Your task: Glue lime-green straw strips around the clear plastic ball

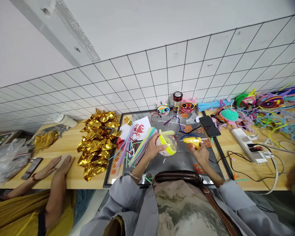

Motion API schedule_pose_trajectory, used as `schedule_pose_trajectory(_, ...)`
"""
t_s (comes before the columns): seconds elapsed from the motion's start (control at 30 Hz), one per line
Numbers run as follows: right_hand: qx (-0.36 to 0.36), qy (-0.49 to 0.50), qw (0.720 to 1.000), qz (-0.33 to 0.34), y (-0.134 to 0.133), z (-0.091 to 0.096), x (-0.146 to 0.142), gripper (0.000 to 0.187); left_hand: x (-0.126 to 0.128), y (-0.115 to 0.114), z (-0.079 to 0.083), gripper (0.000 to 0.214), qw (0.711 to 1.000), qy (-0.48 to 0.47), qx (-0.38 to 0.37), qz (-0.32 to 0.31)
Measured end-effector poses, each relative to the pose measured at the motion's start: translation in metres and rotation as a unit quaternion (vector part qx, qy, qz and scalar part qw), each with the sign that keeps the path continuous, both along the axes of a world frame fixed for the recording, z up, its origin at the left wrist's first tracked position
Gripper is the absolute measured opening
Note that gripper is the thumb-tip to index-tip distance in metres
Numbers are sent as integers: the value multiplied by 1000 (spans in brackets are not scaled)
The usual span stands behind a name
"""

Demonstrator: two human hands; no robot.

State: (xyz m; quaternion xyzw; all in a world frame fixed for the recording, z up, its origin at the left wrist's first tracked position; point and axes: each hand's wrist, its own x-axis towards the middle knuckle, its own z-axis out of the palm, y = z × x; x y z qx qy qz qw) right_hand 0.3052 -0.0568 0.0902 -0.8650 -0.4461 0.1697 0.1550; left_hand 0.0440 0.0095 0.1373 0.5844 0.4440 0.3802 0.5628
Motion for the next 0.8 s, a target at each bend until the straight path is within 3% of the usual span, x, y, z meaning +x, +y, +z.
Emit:
schedule_pose_trajectory(0.17,137,24,990,18,2,41,10,28,7,-1,11,76,1000,-22,-15,-14)
schedule_pose_trajectory(0.4,276,40,956,92,3,85,-10,25,13,-1,30,75,999,-34,-23,-32)
schedule_pose_trajectory(0.6,320,16,938,129,5,105,-17,22,18,-4,47,77,998,-30,-30,-53)
schedule_pose_trajectory(0.8,335,-21,930,147,8,111,-13,19,23,-8,56,81,997,-26,-32,-69)
